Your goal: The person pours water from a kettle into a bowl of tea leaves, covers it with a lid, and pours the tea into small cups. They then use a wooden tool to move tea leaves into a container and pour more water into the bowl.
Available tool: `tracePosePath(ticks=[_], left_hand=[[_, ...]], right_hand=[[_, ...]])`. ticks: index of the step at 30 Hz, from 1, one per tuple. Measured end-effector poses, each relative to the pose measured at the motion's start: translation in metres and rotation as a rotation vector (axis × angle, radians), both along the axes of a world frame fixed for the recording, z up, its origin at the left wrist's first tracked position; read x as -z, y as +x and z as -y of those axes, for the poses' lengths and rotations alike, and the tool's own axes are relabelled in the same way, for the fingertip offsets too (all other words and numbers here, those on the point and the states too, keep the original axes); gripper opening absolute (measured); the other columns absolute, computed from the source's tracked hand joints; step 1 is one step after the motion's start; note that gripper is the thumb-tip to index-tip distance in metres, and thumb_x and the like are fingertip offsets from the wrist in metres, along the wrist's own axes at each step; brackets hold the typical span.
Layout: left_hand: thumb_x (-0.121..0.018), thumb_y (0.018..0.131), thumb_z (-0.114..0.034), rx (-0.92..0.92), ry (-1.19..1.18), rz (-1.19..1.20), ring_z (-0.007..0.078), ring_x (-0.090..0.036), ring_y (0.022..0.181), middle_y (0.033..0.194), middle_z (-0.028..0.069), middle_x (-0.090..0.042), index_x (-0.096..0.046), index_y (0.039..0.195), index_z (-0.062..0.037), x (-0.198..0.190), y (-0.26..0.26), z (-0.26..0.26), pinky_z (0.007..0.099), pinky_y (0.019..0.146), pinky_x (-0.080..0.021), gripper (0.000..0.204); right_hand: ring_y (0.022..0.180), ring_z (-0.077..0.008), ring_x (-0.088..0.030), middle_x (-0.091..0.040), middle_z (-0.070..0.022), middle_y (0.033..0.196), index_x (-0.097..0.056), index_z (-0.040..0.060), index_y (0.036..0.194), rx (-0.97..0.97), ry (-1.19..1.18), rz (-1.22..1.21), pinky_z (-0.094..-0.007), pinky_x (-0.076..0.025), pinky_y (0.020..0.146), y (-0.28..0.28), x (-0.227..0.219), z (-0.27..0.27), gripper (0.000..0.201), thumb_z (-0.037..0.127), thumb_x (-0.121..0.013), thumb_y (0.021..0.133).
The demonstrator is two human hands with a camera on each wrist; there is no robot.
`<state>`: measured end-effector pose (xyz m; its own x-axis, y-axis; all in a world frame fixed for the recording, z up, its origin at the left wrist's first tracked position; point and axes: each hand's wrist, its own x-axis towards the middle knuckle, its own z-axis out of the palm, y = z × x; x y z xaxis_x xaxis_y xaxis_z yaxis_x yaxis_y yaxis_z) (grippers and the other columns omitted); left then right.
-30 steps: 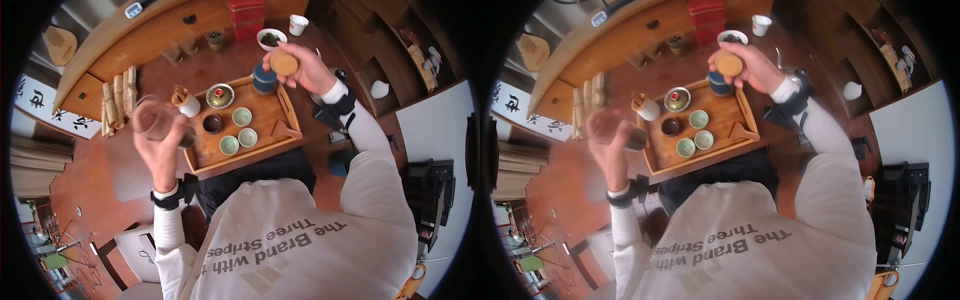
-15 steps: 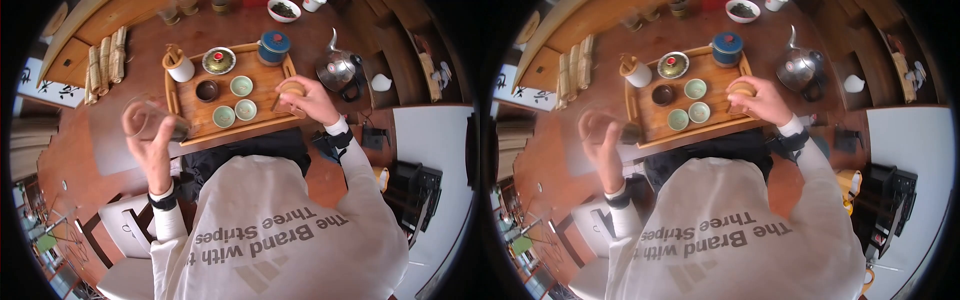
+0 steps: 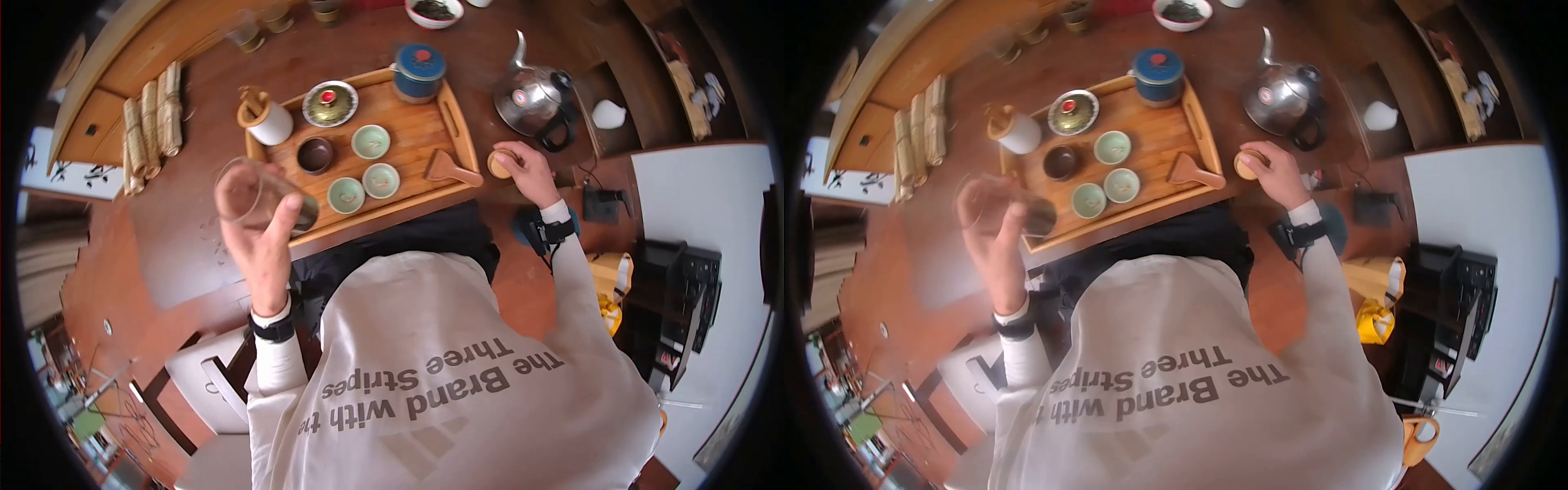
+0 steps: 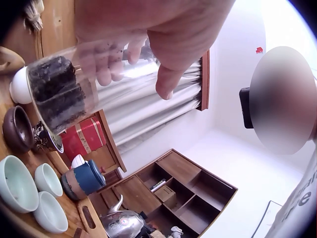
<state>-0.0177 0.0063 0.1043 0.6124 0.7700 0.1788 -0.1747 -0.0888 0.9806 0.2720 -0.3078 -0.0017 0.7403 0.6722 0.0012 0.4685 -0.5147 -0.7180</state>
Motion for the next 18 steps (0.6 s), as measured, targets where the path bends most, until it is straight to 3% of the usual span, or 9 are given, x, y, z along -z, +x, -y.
tracePosePath(ticks=[2,4,6,8,9,12,14,18], left_hand=[[-0.083,0.084,-0.004,-0.011,-0.005,-0.033,0.0221,-0.060,0.118,0.121,0.0114,-0.061,-0.049,0.132,-0.0025,-0.001,-0.001,-0.005,0.0351,0.102,-0.048,0.059],[-0.083,0.084,-0.006,-0.002,-0.034,0.039,0.0214,-0.059,0.119,0.123,0.0108,-0.060,-0.048,0.133,-0.0029,0.002,-0.002,-0.008,0.0349,0.103,-0.047,0.060],[-0.083,0.085,-0.007,-0.026,-0.044,0.024,0.0198,-0.058,0.119,0.125,0.0098,-0.059,-0.048,0.133,-0.0024,-0.001,-0.006,-0.010,0.0336,0.105,-0.045,0.059],[-0.082,0.086,-0.007,-0.070,0.017,-0.002,0.0178,-0.056,0.118,0.125,0.0089,-0.057,-0.047,0.133,-0.0014,0.002,-0.009,-0.014,0.0321,0.105,-0.044,0.059],[-0.082,0.086,-0.007,-0.084,0.018,0.005,0.0178,-0.056,0.118,0.125,0.0089,-0.057,-0.047,0.133,-0.0014,0.003,-0.009,-0.015,0.0321,0.105,-0.044,0.059],[-0.083,0.085,-0.007,-0.109,-0.002,-0.037,0.0166,-0.054,0.116,0.125,0.0077,-0.054,-0.047,0.134,-0.0006,0.003,-0.008,-0.016,0.0312,0.104,-0.043,0.061],[-0.083,0.085,-0.008,-0.089,-0.044,-0.001,0.0159,-0.053,0.116,0.125,0.0066,-0.053,-0.046,0.135,-0.0009,0.001,-0.002,-0.016,0.0311,0.103,-0.043,0.063],[-0.084,0.083,-0.006,-0.088,0.061,-0.006,0.0174,-0.052,0.117,0.123,0.0073,-0.053,-0.046,0.136,-0.0018,0.008,-0.003,-0.018,0.0328,0.105,-0.042,0.065]], right_hand=[[0.090,-0.0165,-0.064,-0.068,-0.0067,0.101,-0.071,0.0022,0.115,-0.016,-0.028,-0.010,-0.0308,-0.050,0.079,-0.002,-0.004,-0.007,0.027,0.021,-0.070,0.095],[0.091,-0.0283,-0.067,-0.069,-0.0114,0.098,-0.072,0.0030,0.112,-0.021,-0.043,0.110,-0.0362,-0.051,0.082,-0.004,-0.009,-0.012,0.030,0.025,-0.073,0.091],[0.091,-0.0302,-0.066,-0.069,-0.0114,0.099,-0.073,0.0026,0.111,-0.054,-0.064,0.216,-0.0371,-0.052,0.082,-0.006,-0.016,-0.017,0.030,0.024,-0.073,0.090],[0.090,-0.0312,-0.066,-0.069,-0.0118,0.098,-0.073,0.0021,0.109,-0.087,-0.042,0.487,-0.0368,-0.052,0.081,-0.008,-0.029,-0.023,0.027,0.022,-0.073,0.090],[0.087,-0.0319,-0.067,-0.069,-0.0124,0.095,-0.073,0.0018,0.107,-0.046,0.002,0.407,-0.0372,-0.053,0.077,-0.013,-0.045,-0.036,0.023,0.019,-0.073,0.091],[0.082,-0.0316,-0.067,-0.069,-0.0127,0.092,-0.072,0.0016,0.107,-0.088,0.142,0.343,-0.0380,-0.053,0.074,-0.034,-0.098,-0.095,0.022,0.017,-0.072,0.091],[0.072,-0.0247,-0.065,-0.067,-0.0114,0.085,-0.070,-0.0013,0.110,-0.282,0.274,0.361,-0.0342,-0.052,0.068,-0.037,-0.111,-0.143,0.025,0.013,-0.074,0.091],[0.079,-0.0325,-0.069,-0.070,-0.0174,0.088,-0.070,0.0001,0.110,-0.559,0.205,0.516,-0.0403,-0.055,0.071,-0.031,-0.096,-0.241,0.030,0.022,-0.073,0.091]])
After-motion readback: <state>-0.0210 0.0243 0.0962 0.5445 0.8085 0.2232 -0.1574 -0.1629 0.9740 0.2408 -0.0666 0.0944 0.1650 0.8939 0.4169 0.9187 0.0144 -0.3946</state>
